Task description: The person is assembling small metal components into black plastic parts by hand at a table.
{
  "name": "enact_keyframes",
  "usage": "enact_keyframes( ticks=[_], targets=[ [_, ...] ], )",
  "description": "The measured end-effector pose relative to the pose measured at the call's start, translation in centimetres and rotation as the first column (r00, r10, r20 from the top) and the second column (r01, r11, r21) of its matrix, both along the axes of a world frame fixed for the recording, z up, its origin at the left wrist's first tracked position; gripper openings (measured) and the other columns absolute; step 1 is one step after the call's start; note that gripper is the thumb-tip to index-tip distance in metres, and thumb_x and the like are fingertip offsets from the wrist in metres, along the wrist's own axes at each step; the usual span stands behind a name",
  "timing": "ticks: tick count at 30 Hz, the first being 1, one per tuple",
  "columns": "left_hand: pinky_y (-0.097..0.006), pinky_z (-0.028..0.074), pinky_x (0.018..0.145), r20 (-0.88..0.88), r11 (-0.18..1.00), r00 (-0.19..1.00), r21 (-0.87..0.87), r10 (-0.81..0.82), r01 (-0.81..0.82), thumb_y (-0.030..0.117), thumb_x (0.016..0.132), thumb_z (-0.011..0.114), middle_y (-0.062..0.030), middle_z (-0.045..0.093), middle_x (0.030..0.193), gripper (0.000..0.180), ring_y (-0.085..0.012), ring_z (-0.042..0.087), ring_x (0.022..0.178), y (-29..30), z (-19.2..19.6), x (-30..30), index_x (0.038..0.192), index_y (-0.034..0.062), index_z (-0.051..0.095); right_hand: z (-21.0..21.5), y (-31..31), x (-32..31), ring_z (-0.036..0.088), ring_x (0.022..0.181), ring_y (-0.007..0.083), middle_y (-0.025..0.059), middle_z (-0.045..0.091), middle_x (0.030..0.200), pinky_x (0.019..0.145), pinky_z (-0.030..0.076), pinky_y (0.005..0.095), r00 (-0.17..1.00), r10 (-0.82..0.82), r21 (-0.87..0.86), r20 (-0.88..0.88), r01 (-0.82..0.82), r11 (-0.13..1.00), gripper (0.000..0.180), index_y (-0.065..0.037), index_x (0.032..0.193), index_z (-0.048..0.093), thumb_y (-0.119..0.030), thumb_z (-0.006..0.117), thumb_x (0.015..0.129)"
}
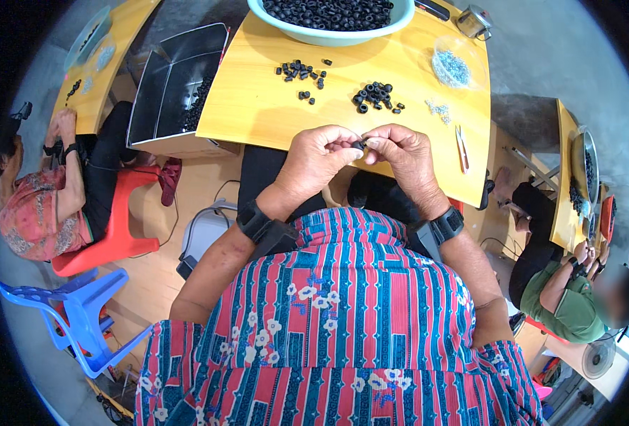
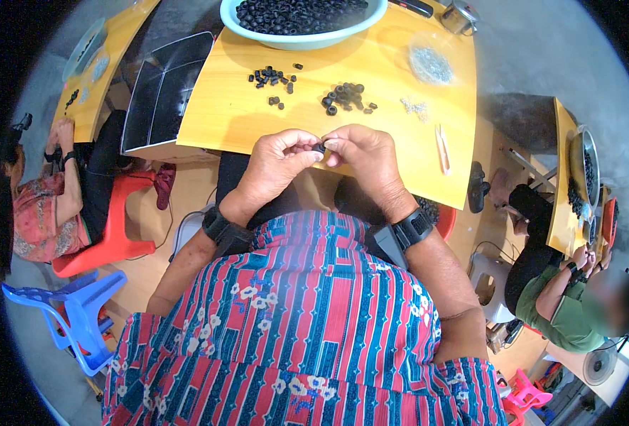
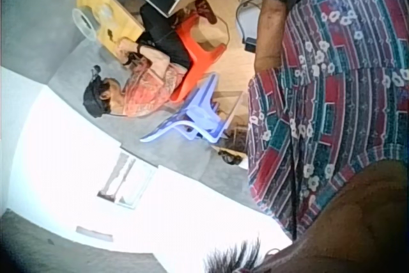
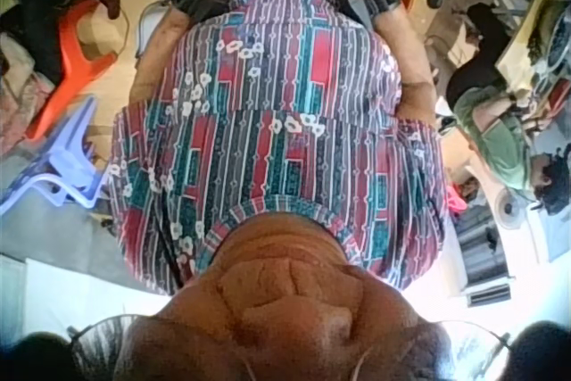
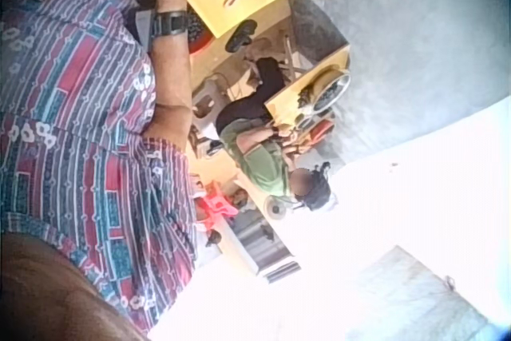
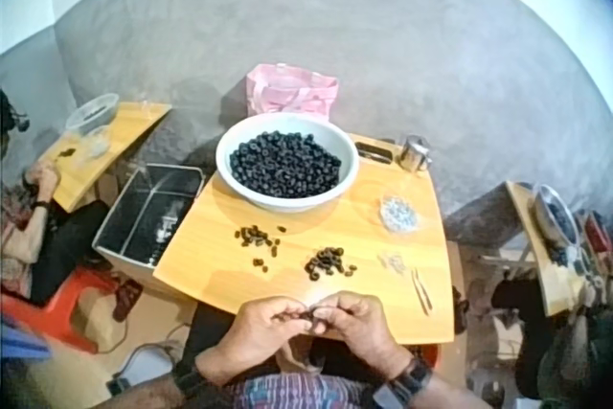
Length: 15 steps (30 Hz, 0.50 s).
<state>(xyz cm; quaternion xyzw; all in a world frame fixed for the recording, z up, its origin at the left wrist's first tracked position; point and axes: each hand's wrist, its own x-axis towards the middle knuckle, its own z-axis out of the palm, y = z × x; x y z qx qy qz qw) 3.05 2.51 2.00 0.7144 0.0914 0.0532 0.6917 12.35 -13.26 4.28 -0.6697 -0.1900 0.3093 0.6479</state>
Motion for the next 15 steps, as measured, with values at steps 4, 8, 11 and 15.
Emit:
enact_keyframes(
  ticks=[4,8,11,15],
  targets=[
    [-0.022,0.050,0.073,0.006,1.000,1.000,-0.009,0.008,-0.008,0.004,0.083,0.066,-0.0027,0.066,0.087,0.014,-0.0071,0.060,0.079,0.06,0.47,-0.02,0.096,-0.0013,0.065,-0.08,-0.09,0.01,0.060,0.065,0.0107,0.0059,0.064,0.073,0.064,0.051,0.0236,0.999,-0.005,0.006,0.035,0.005,1.000,0.009,0.005,0.089,0.065,-0.002,0.059,0.087],
    [-0.022,0.049,0.074,-0.011,1.000,1.000,0.003,0.000,0.000,0.004,0.084,0.065,-0.0028,0.066,0.087,0.014,-0.0072,0.060,0.080,0.07,0.47,-0.07,0.096,-0.0014,0.065,-0.26,-0.08,-0.03,0.060,0.065,0.0105,0.0058,0.064,0.073,0.063,0.051,0.0235,0.999,-0.014,0.003,0.036,0.014,1.000,0.008,0.004,0.089,0.065,-0.002,0.060,0.086],
    [-0.022,0.049,0.074,-0.005,0.999,1.000,-0.051,-0.001,0.001,0.005,0.084,0.065,-0.0029,0.066,0.088,0.014,-0.0073,0.060,0.081,0.07,0.07,-0.08,0.097,-0.0018,0.065,-0.24,-0.01,-0.13,0.060,0.065,0.0103,0.0057,0.064,0.073,0.063,0.051,0.0233,0.998,-0.019,0.012,0.052,0.018,1.000,0.008,0.004,0.089,0.065,-0.001,0.060,0.086],
    [-0.022,0.049,0.074,-0.009,0.997,1.000,-0.073,-0.005,0.004,0.006,0.085,0.065,-0.0029,0.066,0.089,0.016,-0.0074,0.059,0.082,0.01,0.07,-0.08,0.098,-0.0026,0.064,-0.32,-0.01,-0.21,0.060,0.064,0.0100,0.0056,0.064,0.073,0.062,0.051,0.0230,0.997,-0.034,0.014,0.064,0.033,0.999,0.007,0.004,0.088,0.065,-0.001,0.061,0.086]
  ],
)
